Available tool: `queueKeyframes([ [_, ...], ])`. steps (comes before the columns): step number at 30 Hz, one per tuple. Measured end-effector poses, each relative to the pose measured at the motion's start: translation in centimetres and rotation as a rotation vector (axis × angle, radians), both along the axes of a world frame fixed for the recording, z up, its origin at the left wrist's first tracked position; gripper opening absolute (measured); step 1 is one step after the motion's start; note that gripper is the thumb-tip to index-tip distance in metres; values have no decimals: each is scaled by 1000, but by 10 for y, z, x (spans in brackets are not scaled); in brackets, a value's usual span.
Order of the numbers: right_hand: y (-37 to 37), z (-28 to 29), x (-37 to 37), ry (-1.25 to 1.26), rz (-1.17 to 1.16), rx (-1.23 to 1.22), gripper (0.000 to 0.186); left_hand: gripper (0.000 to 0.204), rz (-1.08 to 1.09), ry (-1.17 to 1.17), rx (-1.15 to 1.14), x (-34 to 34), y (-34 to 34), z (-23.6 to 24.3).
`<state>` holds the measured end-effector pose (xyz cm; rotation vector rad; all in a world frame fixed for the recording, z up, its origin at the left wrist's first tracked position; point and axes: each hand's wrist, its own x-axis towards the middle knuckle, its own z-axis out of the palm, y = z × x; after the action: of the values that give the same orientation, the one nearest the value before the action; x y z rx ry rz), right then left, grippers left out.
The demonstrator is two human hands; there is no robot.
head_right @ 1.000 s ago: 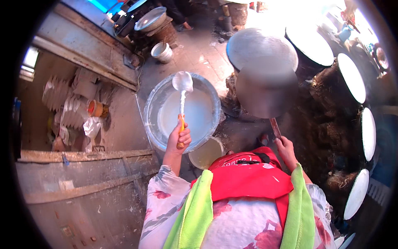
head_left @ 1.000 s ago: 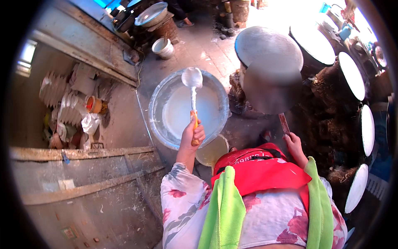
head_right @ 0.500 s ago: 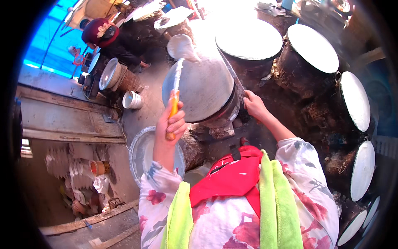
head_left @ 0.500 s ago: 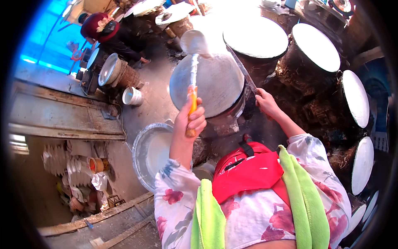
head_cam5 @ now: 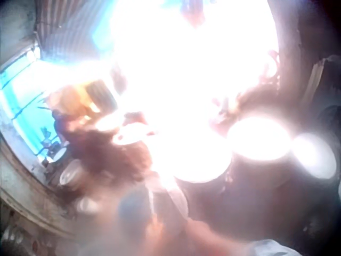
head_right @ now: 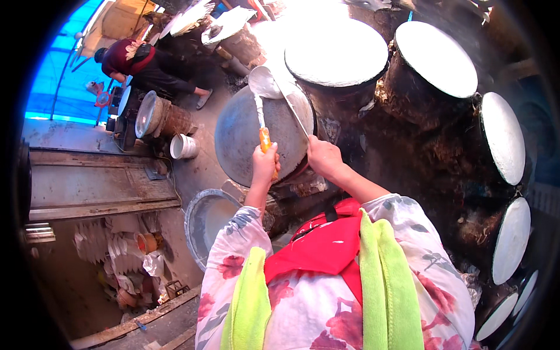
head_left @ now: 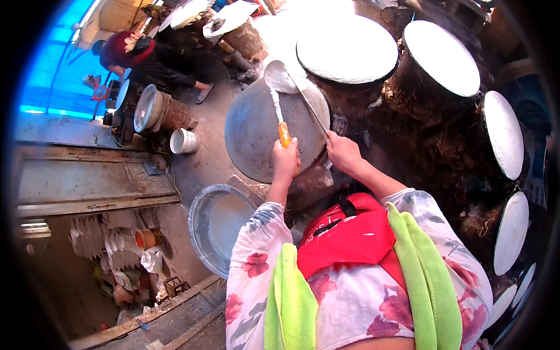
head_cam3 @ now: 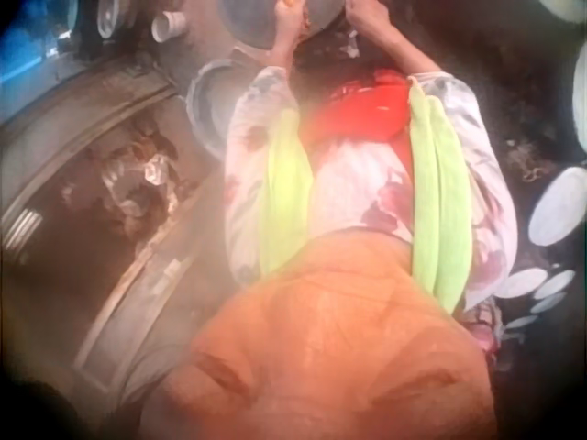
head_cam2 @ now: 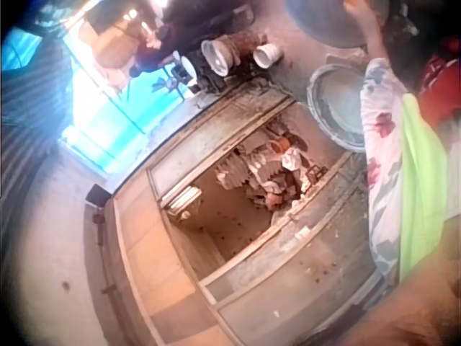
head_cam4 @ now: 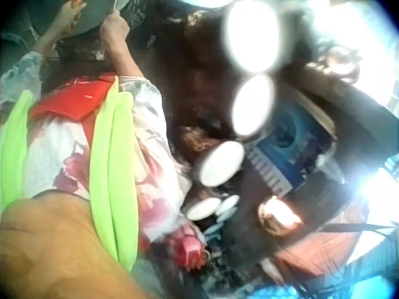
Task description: The person prepares thin flatbreads by pouring batter from a ladle onto multiple circular hot plates and spreading it into thin layers using a stick, then lifting and stacking the cooked bread.
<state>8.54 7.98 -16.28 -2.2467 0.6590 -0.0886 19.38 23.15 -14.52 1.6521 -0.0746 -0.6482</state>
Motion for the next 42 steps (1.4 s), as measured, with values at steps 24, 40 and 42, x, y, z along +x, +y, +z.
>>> queueKeyframes([
  [24, 0, 24, 66, 49, 229, -321, 21, 37, 144, -630, 734, 33, 86, 0],
  [40, 26, 21, 87, 44, 586, -482, 19, 37, 125, -551, 843, 6, 140, 23],
  [42, 22, 41, 89, 117, 556, -426, 20, 37, 184, -486, 863, -2, 155, 25],
])
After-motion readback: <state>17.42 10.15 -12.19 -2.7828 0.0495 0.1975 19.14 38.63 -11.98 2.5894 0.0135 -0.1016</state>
